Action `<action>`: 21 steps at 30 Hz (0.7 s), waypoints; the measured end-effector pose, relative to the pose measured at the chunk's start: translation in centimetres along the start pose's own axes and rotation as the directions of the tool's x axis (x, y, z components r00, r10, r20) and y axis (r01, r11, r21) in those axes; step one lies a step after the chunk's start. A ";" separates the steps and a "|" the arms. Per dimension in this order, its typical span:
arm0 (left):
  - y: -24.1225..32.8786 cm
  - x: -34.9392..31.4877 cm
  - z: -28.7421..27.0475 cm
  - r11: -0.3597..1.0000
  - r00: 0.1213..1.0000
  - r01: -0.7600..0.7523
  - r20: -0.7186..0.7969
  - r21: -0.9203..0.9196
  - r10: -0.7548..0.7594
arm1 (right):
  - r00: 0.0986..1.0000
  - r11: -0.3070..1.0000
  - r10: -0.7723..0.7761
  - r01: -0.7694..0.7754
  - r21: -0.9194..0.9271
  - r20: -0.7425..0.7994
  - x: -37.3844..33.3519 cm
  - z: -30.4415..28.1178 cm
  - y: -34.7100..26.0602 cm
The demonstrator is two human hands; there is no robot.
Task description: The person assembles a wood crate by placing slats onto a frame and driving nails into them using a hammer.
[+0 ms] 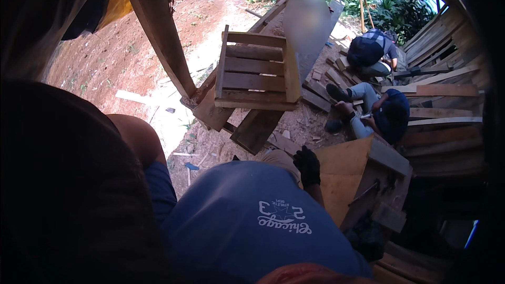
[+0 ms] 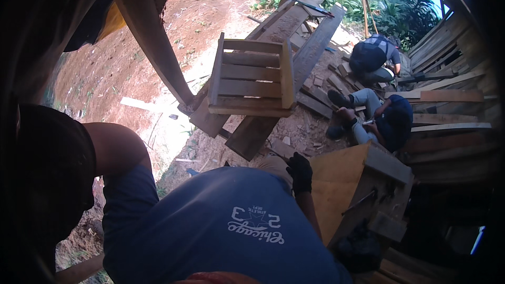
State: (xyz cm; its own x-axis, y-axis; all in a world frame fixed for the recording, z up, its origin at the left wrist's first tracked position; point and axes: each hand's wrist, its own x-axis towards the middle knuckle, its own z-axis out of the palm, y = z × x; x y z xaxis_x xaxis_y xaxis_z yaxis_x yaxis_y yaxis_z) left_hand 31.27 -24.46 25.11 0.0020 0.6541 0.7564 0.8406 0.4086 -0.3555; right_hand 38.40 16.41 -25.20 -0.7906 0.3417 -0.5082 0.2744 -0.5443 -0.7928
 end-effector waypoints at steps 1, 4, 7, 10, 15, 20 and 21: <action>0.0 0.0 -0.1 1.000 1.000 0.002 0.005 0.002 -0.002 | 1.000 1.000 0.013 -0.013 -0.010 -0.002 0.0 -0.2 0.1; 0.1 0.1 -0.3 1.000 1.000 -0.002 0.004 0.004 0.002 | 0.999 0.999 0.037 -0.037 -0.030 -0.003 -0.5 0.1 -0.5; -0.1 0.2 -0.3 1.000 1.000 -0.004 0.006 0.004 0.004 | 0.999 0.999 0.036 -0.037 -0.032 -0.011 -0.5 0.1 -0.4; -0.1 0.4 -0.3 1.000 1.000 -0.006 0.008 0.000 0.006 | 0.998 0.998 0.040 -0.042 -0.052 -0.039 -0.7 0.5 -0.5; 0.2 0.4 -0.6 1.000 1.000 -0.007 0.009 0.010 0.007 | 0.998 0.996 0.048 -0.051 -0.070 -0.046 -1.0 1.3 -0.6; -0.1 0.4 -0.6 1.000 1.000 -0.006 0.004 0.007 0.006 | 0.999 0.999 0.043 -0.043 -0.004 -0.018 -0.7 0.9 0.0; 0.0 0.4 -0.7 1.000 1.000 -0.009 0.002 0.009 0.009 | 0.999 0.999 0.040 -0.040 0.010 -0.011 -0.6 1.0 0.2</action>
State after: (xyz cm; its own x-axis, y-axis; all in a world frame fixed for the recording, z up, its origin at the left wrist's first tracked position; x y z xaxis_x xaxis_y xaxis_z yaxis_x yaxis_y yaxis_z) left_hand 31.63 -24.65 25.82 0.0086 0.6590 0.7521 0.8357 0.4082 -0.3673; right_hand 38.41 15.36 -24.72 -0.7732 0.3279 -0.5429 0.3000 -0.5651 -0.7686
